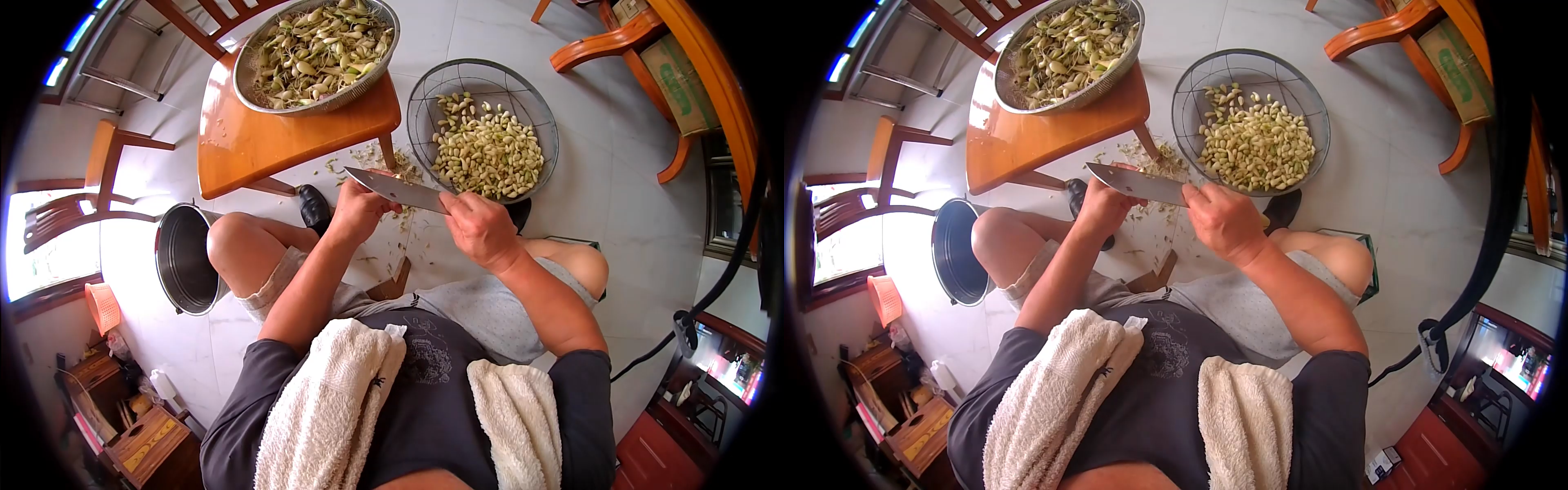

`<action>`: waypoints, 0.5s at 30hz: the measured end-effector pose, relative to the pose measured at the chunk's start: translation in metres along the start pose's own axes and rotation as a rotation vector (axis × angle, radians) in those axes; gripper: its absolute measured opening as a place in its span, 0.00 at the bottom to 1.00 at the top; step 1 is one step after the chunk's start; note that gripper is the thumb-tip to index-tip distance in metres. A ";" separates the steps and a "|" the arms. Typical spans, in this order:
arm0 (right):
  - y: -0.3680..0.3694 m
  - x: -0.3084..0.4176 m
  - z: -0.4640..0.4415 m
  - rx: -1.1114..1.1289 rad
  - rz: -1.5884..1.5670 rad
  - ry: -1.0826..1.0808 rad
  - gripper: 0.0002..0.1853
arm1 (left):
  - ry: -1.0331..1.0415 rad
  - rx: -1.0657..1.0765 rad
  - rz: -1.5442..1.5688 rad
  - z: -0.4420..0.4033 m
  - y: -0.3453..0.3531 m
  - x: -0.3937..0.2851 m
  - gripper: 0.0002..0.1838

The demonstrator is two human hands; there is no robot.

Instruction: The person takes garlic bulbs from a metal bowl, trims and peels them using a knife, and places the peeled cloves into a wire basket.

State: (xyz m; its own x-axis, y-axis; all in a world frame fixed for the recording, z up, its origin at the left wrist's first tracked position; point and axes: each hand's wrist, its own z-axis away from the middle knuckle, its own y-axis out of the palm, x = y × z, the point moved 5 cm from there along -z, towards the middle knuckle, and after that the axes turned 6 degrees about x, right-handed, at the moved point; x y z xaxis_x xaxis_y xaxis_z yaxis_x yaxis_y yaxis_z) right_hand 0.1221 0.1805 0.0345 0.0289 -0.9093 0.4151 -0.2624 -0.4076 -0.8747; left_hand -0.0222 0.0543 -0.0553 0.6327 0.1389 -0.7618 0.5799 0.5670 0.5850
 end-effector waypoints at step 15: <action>0.004 -0.001 0.002 -0.006 0.020 0.013 0.17 | 0.014 0.004 0.038 0.003 0.001 0.002 0.13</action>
State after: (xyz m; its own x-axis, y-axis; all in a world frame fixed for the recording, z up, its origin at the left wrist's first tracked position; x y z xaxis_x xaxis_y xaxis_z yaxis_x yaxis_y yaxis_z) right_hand 0.1228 0.1794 0.0301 0.0109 -0.9162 0.4006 -0.2687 -0.3886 -0.8814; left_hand -0.0193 0.0530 -0.0551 0.6472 0.1713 -0.7428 0.5576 0.5581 0.6145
